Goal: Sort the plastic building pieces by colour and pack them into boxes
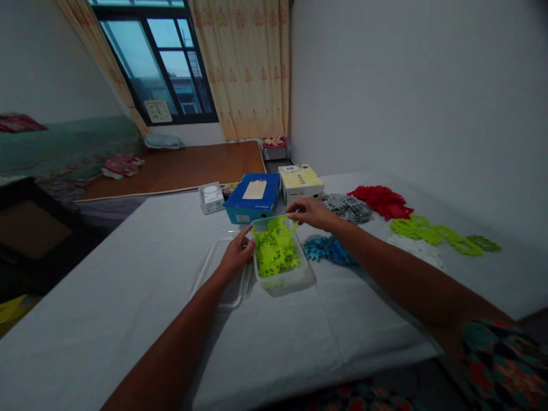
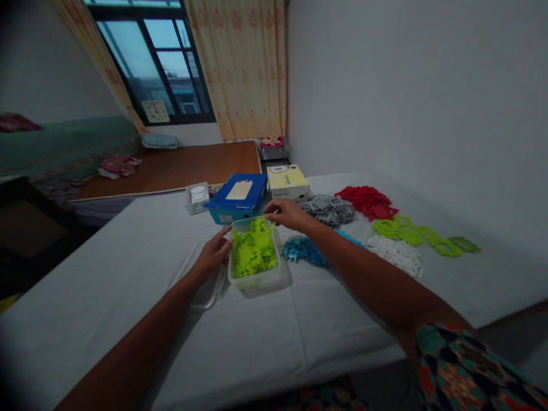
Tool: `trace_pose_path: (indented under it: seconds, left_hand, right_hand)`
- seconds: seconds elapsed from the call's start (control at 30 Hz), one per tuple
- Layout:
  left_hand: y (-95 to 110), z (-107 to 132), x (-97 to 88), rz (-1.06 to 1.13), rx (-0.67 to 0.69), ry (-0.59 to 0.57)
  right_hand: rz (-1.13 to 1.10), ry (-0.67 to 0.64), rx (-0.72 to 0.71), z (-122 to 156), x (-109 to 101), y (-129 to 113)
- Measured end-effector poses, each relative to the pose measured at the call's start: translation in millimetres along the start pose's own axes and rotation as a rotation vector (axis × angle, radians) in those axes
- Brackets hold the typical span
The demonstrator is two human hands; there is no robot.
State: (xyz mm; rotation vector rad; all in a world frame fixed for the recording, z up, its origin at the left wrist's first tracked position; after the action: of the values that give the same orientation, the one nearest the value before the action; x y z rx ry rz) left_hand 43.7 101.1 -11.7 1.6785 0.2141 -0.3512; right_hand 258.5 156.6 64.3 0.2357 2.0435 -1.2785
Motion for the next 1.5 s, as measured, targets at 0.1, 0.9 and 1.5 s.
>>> trace_pose_path:
  seconds: [0.1,0.9,1.5]
  left_hand:
    - [2,1,-2.8,-0.02,-0.004,0.009]
    - [1,-2,-22.5,-0.206,-0.096,0.088]
    - [-1,-2,-22.6,-0.186,-0.11,0.055]
  right_hand:
    - [0.147,0.049,-0.191,22,9,-38]
    - [0.725,0.332,1.139,274,-239,244]
    - [0.857,0.099,0.611,196,-182,174]
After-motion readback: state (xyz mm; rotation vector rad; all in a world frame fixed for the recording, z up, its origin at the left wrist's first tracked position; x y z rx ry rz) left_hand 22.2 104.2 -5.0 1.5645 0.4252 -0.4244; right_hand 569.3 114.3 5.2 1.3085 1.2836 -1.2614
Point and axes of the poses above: each hand's wrist, its own z-axis away from the middle knuckle, its own x-axis out of the palm, y = z × x, the point moved 10 cm from there along -z, towards the middle knuckle, and after that the axes turned 1 degree about -z, right-handed, at the moved point
